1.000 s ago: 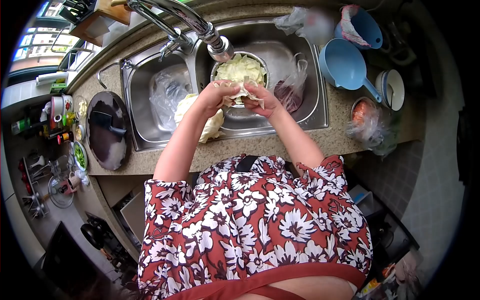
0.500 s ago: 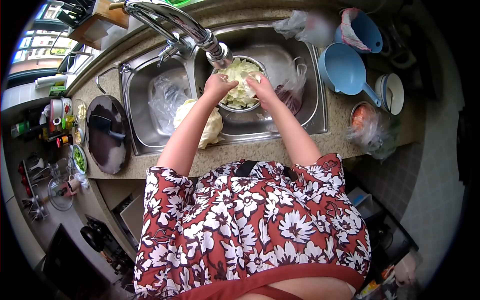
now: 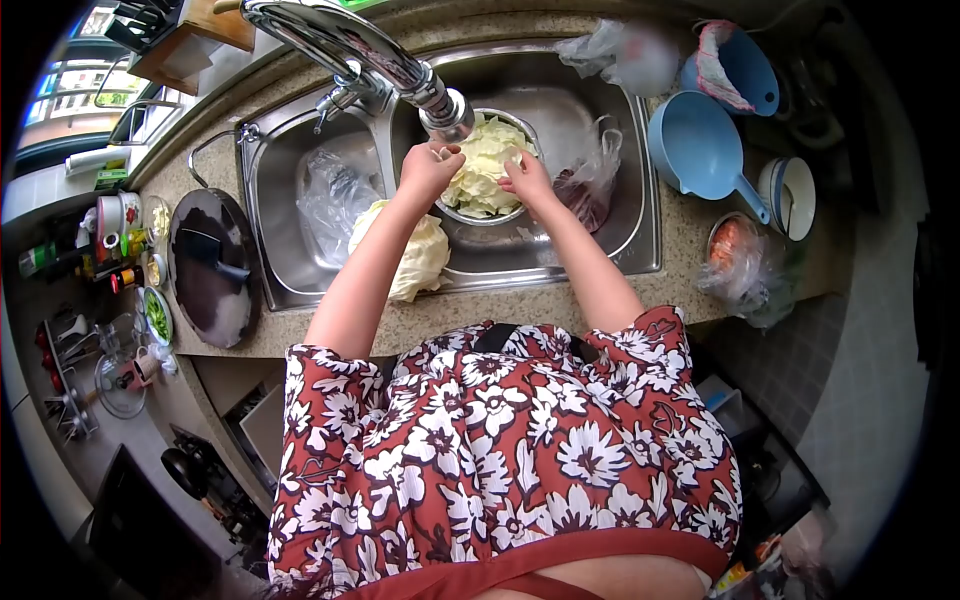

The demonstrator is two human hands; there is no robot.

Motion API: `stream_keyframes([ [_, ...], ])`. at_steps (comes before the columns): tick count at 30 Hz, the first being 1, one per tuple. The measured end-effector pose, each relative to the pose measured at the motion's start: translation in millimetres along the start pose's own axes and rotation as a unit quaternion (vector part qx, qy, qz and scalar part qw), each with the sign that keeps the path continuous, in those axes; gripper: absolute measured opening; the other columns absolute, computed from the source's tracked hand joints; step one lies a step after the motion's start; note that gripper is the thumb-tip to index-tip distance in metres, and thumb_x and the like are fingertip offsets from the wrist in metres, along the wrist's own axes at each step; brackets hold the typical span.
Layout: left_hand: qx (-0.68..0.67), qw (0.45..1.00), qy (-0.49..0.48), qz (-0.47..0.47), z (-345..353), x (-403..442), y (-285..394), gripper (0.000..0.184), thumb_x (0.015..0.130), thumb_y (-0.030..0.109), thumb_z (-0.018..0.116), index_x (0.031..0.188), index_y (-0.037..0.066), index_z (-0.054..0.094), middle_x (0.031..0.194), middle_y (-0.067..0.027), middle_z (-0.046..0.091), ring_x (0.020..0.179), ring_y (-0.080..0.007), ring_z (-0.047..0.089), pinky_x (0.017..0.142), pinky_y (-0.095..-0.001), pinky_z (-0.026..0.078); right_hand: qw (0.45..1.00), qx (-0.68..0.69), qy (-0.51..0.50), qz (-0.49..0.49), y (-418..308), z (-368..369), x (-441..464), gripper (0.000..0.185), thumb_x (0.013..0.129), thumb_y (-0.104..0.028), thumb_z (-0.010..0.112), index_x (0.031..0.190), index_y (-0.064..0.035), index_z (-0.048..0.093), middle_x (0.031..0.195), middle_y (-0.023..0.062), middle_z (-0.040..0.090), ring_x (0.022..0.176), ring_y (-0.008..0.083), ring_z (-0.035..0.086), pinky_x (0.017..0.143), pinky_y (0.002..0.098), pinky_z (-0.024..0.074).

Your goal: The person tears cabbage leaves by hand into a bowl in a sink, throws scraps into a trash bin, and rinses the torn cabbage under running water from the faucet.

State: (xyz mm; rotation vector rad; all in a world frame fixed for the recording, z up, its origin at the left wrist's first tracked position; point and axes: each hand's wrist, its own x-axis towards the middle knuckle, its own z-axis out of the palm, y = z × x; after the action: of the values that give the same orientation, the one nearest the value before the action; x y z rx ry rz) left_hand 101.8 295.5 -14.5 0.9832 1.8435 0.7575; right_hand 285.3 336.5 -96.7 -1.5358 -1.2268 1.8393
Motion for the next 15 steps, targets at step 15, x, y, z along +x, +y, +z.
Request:
stream_keyframes([
  [15, 0.077, 0.993, -0.056, 0.075, 0.5, -17.7, 15.6, 0.037, 0.074, 0.030, 0.075, 0.094, 0.000, 0.068, 0.068, -0.0109, 0.064, 0.062, -0.0180, 0.060, 0.060, -0.0314, 0.047, 0.980, 0.139, -0.136, -0.044, -43.1, 16.1, -47.9, 0.027, 0.097, -0.028, 0.045, 0.107, -0.0038, 0.047, 0.097, 0.0066, 0.058, 0.070, 0.0165, 0.062, 0.053, 0.0265, 0.0545],
])
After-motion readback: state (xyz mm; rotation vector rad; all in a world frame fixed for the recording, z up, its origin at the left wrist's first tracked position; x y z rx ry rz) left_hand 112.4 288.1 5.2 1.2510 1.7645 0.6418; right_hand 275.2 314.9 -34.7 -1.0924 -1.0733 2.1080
